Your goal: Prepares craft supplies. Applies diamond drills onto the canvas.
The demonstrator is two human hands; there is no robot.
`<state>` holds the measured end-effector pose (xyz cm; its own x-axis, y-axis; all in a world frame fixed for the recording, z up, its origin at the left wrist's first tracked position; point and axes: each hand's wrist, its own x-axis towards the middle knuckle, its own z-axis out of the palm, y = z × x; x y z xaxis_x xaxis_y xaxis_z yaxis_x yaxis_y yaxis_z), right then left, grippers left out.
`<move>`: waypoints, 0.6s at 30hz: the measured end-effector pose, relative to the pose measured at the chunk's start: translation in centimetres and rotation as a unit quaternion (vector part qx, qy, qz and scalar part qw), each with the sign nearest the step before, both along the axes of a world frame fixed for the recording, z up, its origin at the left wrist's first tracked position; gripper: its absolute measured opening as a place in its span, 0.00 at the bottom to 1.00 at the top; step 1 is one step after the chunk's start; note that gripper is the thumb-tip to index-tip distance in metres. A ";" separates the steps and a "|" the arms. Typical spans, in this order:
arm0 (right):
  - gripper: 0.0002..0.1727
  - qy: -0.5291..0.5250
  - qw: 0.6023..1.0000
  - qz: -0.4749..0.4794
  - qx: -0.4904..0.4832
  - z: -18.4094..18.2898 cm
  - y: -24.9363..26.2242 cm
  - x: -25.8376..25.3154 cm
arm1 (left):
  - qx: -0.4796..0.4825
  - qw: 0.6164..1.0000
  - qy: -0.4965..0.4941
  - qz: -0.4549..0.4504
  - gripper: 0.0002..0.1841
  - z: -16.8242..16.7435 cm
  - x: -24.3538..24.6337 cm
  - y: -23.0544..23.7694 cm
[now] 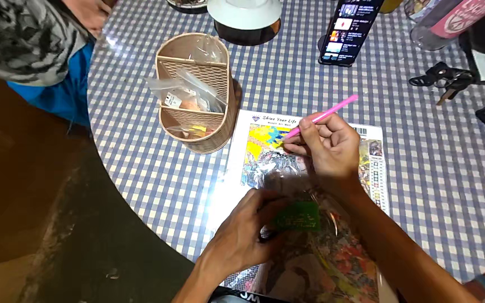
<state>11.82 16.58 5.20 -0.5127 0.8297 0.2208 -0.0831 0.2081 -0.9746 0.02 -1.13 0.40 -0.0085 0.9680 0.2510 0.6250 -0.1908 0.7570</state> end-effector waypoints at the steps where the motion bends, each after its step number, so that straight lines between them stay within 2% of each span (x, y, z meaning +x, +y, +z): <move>1: 0.06 -0.005 1.000 -0.006 0.017 0.1 -0.3 0.8 | 0.004 1.000 0.003 0.000 0.26 -0.1 0.0 0.0; 5: 0.08 -0.083 0.988 -0.042 0.122 -1.4 -3.0 5.0 | 0.024 1.000 -0.004 -0.011 0.26 -0.6 -0.1 0.1; 9: 0.11 -0.084 0.980 -0.013 0.182 -3.9 -5.8 8.5 | 0.022 1.000 -0.004 -0.004 0.23 -0.5 0.0 0.1; 18: 0.11 -0.097 0.961 0.047 0.256 -3.9 -6.9 8.6 | 0.003 1.000 0.007 0.009 0.26 -0.4 -0.1 -0.2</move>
